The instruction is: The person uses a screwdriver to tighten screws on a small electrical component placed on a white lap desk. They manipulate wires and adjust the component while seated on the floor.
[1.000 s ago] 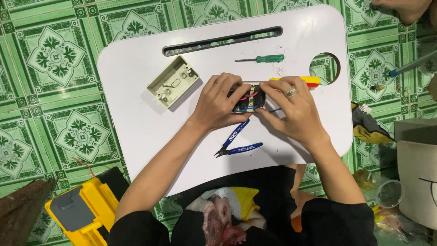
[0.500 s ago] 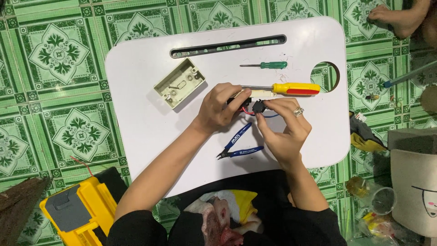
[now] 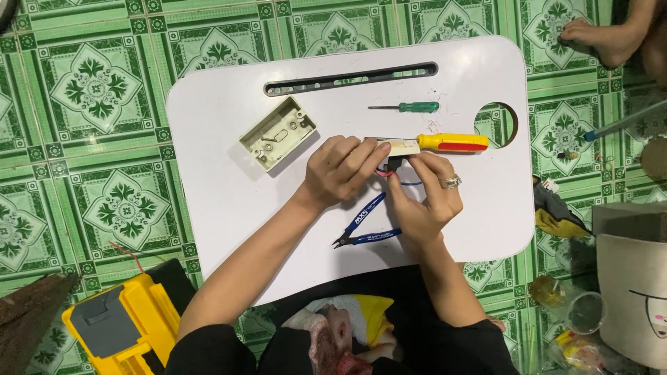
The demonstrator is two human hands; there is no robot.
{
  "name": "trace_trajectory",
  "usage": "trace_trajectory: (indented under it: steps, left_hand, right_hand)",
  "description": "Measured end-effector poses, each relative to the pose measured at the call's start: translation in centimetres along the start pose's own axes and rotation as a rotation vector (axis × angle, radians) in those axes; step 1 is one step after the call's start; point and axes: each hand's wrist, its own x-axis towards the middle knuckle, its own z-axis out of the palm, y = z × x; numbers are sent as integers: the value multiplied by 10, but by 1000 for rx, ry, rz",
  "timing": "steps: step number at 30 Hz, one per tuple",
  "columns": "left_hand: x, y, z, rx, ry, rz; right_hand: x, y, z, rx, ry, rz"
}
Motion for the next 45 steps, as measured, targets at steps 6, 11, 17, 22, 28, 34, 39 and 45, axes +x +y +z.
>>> trace_trajectory:
  steps: [6, 11, 17, 22, 28, 34, 39, 45]
  left_hand:
    - [12, 3, -6, 9, -27, -17]
    - [9, 3, -4, -6, -37, -21]
    - [-7, 2, 5, -61, -58, -58]
    - [-1, 1, 2, -61, -83, -115]
    - [-11, 3, 1, -232, -301, -289]
    - [-3, -4, -2, -508, -572, -344]
    - [-1, -5, -4, -477, -705, -386]
    - [-4, -6, -3, -462, -777, -344]
  right_hand:
    - [9, -1, -1, 19, -21, 17]
    - [12, -3, 0, 11, -33, 53]
    - [16, -6, -1, 11, -90, 118]
    - [26, -10, -5, 8, -197, 155]
    - [29, -2, -18, -1, -378, 222]
    - [24, 15, -37, 10, -608, 211]
    - [24, 27, -38, -149, -721, 34]
    - [17, 42, -40, -201, -756, -99]
